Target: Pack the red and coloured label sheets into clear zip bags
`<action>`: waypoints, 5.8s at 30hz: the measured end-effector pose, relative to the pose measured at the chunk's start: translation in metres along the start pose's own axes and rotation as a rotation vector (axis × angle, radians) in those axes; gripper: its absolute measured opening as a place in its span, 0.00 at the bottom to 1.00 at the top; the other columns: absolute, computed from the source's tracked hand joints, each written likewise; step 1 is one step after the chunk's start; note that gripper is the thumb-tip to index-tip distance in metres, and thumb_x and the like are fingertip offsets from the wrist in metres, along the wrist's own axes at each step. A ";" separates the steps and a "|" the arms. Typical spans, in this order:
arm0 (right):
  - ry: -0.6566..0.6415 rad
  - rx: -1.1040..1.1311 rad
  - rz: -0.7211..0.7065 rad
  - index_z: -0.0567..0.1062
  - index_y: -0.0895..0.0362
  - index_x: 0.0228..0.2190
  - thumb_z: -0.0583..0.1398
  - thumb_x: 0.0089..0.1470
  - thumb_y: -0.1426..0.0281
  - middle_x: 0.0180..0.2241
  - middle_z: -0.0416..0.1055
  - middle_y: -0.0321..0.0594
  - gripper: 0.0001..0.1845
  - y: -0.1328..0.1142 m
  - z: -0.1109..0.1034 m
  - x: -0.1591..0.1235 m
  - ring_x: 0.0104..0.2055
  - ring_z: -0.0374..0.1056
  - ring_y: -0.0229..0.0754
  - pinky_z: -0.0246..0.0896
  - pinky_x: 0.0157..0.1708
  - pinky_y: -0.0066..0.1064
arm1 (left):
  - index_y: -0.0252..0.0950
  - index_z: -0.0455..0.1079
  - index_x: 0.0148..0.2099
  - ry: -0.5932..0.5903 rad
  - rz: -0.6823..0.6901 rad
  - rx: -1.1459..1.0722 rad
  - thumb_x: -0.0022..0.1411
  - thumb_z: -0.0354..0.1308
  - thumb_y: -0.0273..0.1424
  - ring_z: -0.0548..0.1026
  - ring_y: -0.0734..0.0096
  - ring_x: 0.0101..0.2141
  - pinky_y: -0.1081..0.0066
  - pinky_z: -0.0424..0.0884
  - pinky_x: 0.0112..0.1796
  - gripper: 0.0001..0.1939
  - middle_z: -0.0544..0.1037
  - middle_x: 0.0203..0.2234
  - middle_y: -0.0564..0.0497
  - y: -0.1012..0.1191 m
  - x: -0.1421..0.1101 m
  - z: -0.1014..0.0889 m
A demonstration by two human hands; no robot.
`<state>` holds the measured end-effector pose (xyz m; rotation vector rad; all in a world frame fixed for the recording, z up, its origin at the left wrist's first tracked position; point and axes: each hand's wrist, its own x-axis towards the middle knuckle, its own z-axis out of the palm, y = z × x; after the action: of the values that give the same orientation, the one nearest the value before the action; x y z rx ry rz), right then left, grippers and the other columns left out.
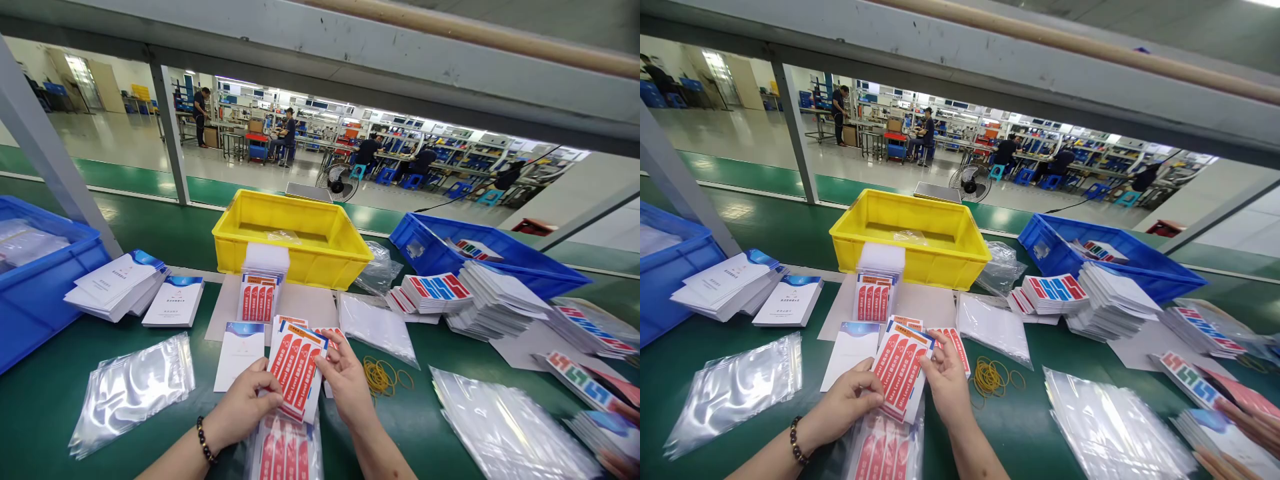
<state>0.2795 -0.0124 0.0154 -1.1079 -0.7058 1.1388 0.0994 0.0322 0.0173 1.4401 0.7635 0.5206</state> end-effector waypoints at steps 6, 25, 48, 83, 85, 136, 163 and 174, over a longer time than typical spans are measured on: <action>-0.202 -0.302 0.032 0.74 0.54 0.32 0.65 0.43 0.62 0.28 0.72 0.37 0.13 0.001 0.000 -0.003 0.32 0.69 0.43 0.62 0.36 0.35 | 0.36 0.69 0.25 0.080 0.060 -0.070 0.51 0.57 0.35 0.68 0.63 0.38 0.65 0.63 0.42 0.09 0.66 0.32 0.50 -0.004 0.001 -0.001; -0.340 -0.583 0.099 0.77 0.55 0.34 0.62 0.40 0.73 0.26 0.70 0.34 0.14 -0.002 -0.002 -0.008 0.29 0.63 0.39 0.57 0.30 0.28 | 0.36 0.61 0.23 0.117 -0.168 -0.154 0.44 0.60 0.42 0.69 0.68 0.25 0.68 0.63 0.29 0.16 0.70 0.19 0.55 0.001 0.001 0.001; -0.459 -0.878 -0.039 0.71 0.57 0.19 0.57 0.44 0.79 0.22 0.66 0.33 0.08 -0.004 0.012 -0.017 0.28 0.62 0.37 0.56 0.30 0.26 | 0.38 0.71 0.36 0.150 0.169 0.258 0.54 0.54 0.33 0.70 0.64 0.38 0.67 0.64 0.42 0.08 0.75 0.34 0.48 0.010 -0.008 -0.011; -0.388 -1.049 -0.486 0.66 0.63 0.49 0.46 0.55 0.74 0.41 0.73 0.52 0.21 0.034 0.019 -0.031 0.43 0.71 0.48 0.67 0.40 0.37 | 0.37 0.60 0.20 0.187 -0.090 0.483 0.53 0.51 0.41 0.61 0.72 0.22 0.73 0.54 0.25 0.17 0.64 0.16 0.57 0.031 -0.021 0.004; -0.398 -1.110 -0.592 0.66 0.65 0.49 0.45 0.54 0.77 0.42 0.73 0.54 0.22 0.035 0.016 -0.029 0.44 0.70 0.48 0.67 0.40 0.37 | 0.37 0.59 0.18 0.191 -0.066 0.295 0.53 0.50 0.41 0.61 0.73 0.21 0.73 0.55 0.25 0.17 0.62 0.15 0.58 0.026 -0.009 0.007; -0.684 -1.250 -0.443 0.72 0.56 0.37 0.54 0.53 0.74 0.36 0.70 0.42 0.10 -0.014 0.054 -0.018 0.39 0.65 0.42 0.59 0.40 0.33 | 0.37 0.61 0.21 -0.160 -0.102 0.464 0.55 0.51 0.32 0.59 0.75 0.22 0.74 0.54 0.25 0.12 0.60 0.17 0.58 0.021 -0.076 -0.035; -0.807 -1.138 -0.859 0.73 0.55 0.35 0.51 0.56 0.70 0.33 0.74 0.42 0.11 -0.013 0.057 -0.014 0.35 0.67 0.41 0.60 0.37 0.32 | 0.30 0.72 0.32 0.330 -0.315 -0.844 0.47 0.62 0.37 0.75 0.66 0.23 0.69 0.70 0.27 0.14 0.78 0.21 0.47 -0.017 -0.066 -0.027; -0.154 -1.601 -0.325 0.74 0.60 0.30 0.58 0.45 0.73 0.34 0.72 0.49 0.07 -0.013 -0.004 0.075 0.39 0.65 0.51 0.53 0.38 0.37 | 0.28 0.75 0.38 -0.215 -0.201 -0.699 0.43 0.66 0.38 0.78 0.62 0.31 0.68 0.69 0.35 0.22 0.80 0.31 0.40 0.016 -0.050 -0.005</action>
<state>0.3104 0.0572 0.0200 -2.0558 -1.9699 0.1722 0.0643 0.0001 0.0411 0.7440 0.4745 0.4105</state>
